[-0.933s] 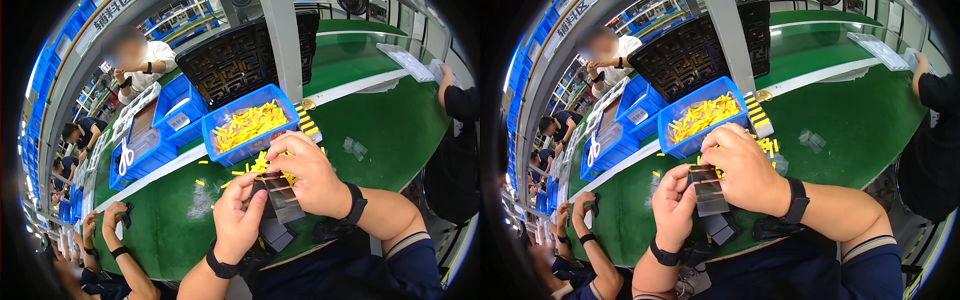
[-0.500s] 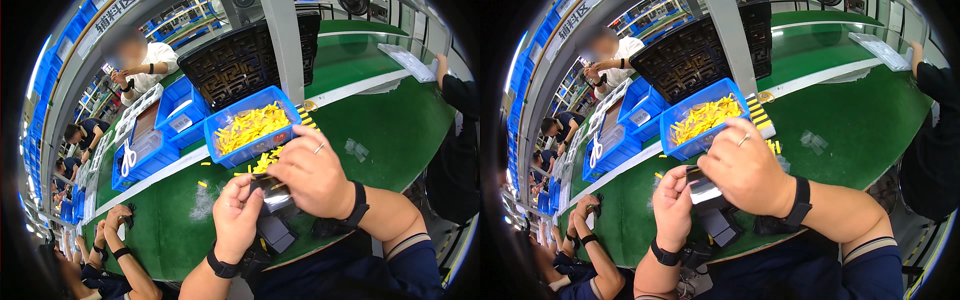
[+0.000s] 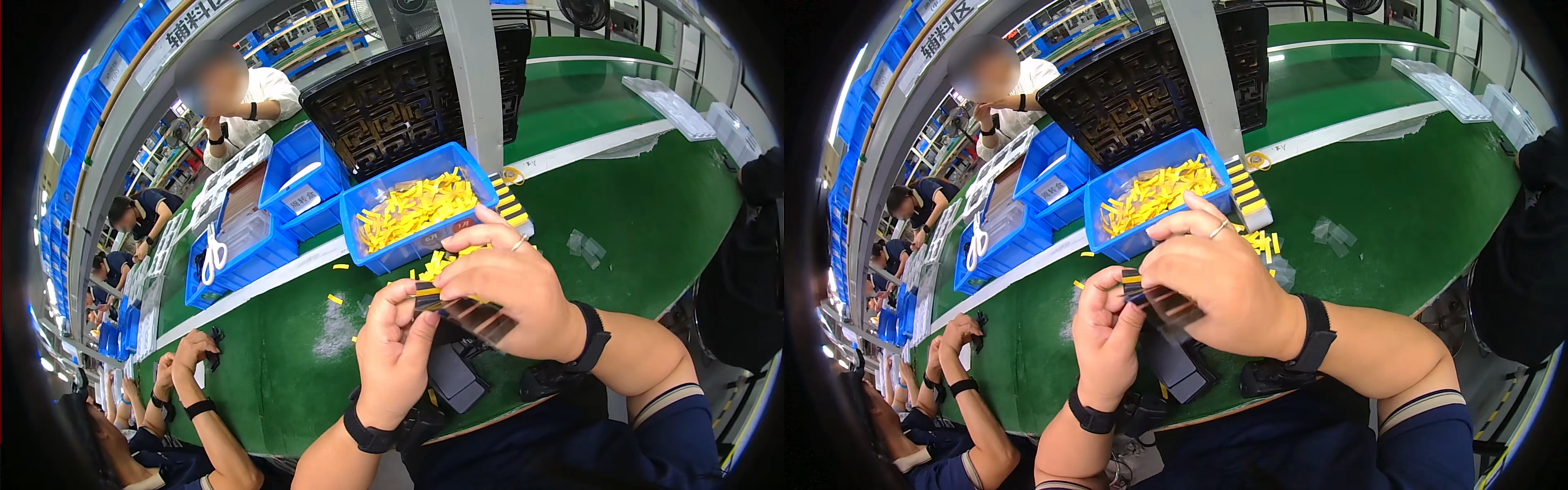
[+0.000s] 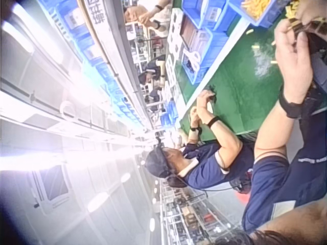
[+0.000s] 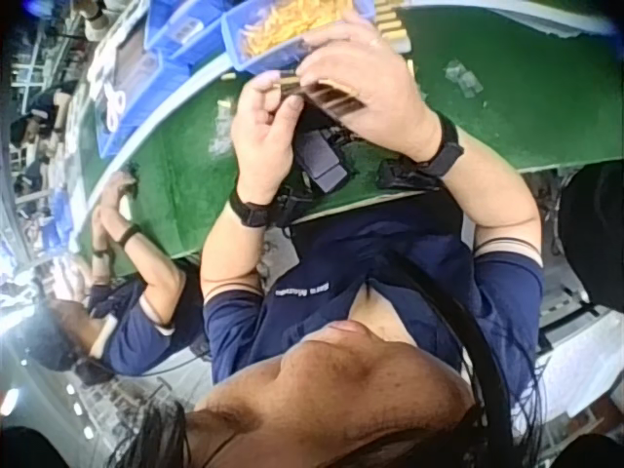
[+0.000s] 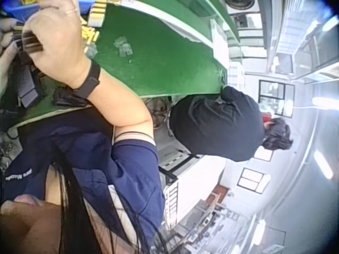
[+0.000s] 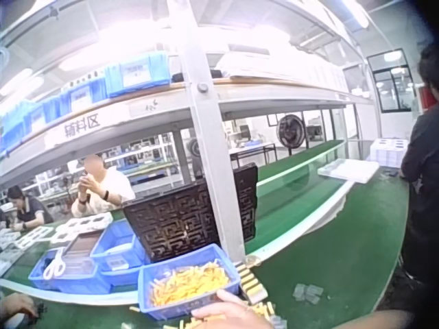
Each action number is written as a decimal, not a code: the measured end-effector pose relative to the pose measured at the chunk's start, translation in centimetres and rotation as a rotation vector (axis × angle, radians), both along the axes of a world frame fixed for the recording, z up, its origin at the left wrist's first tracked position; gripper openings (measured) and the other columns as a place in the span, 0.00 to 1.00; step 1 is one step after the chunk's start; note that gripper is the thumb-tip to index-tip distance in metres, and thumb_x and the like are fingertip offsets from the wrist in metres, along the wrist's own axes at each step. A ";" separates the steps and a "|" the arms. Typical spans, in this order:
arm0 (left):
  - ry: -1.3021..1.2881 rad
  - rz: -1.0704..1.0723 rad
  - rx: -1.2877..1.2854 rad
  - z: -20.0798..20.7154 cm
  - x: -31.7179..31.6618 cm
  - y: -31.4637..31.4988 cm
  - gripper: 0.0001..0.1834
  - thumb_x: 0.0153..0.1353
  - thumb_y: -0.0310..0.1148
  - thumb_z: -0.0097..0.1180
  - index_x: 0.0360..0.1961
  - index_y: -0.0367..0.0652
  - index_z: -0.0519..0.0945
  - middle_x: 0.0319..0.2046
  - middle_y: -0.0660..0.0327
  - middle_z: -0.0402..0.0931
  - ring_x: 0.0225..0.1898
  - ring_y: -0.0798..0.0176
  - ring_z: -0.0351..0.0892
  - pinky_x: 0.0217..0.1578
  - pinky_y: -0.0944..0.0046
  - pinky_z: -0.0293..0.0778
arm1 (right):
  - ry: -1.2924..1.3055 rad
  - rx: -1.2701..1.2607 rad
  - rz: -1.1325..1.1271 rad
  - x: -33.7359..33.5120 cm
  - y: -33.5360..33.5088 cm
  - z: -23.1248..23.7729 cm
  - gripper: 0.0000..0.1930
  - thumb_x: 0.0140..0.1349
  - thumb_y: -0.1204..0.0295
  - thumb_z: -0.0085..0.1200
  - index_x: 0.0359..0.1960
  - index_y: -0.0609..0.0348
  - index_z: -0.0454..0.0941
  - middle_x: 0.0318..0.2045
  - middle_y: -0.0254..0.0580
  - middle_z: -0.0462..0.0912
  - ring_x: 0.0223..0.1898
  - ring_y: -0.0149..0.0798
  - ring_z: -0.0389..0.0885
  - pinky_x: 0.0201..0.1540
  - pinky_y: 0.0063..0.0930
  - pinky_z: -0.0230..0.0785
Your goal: Assembling small yellow components and striped stickers onto black plastic parts at an assembly workbench.
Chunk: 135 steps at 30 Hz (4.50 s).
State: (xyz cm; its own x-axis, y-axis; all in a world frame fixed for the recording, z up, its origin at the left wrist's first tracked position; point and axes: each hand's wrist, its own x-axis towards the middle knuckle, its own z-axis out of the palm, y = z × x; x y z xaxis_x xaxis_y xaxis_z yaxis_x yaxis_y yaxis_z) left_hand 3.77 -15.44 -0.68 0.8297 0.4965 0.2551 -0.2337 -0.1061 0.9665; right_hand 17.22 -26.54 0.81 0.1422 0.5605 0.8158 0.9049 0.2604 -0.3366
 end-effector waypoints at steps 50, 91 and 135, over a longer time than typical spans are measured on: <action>-0.016 0.096 -0.209 0.0 0.7 0.2 0.06 0.64 0.26 0.43 0.39 0.36 0.70 0.30 0.55 0.78 0.33 0.66 0.80 0.36 0.70 0.75 | 0.249 -0.110 -0.018 0.1 0.1 0.5 0.30 0.48 0.80 0.57 0.56 0.57 0.66 0.21 0.39 0.74 0.21 0.36 0.73 0.26 0.29 0.66; 0.125 0.149 0.559 0.9 -0.3 5.2 0.13 0.51 0.23 0.58 0.40 0.38 0.77 0.31 0.59 0.76 0.33 0.67 0.77 0.34 0.70 0.73 | 0.650 -0.222 0.058 -0.5 1.1 -1.2 0.33 0.53 0.77 0.53 0.63 0.51 0.59 0.19 0.42 0.74 0.22 0.38 0.74 0.29 0.29 0.67; 0.176 -0.127 -0.050 0.3 0.0 1.2 0.11 0.60 0.26 0.53 0.43 0.35 0.69 0.34 0.59 0.80 0.35 0.75 0.76 0.37 0.74 0.71 | 0.450 -0.049 -0.017 -0.5 0.7 -0.7 0.05 0.47 0.76 0.57 0.28 0.62 0.81 0.25 0.42 0.80 0.29 0.40 0.76 0.34 0.30 0.69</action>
State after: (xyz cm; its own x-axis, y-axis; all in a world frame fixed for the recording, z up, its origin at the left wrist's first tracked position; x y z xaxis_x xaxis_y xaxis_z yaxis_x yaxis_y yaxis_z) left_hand 3.82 -14.25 -0.36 0.9157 0.3940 0.0788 -0.0697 -0.0374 0.9969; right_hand 16.70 -25.86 0.11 0.4866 0.5913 0.6432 0.6696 0.2205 -0.7093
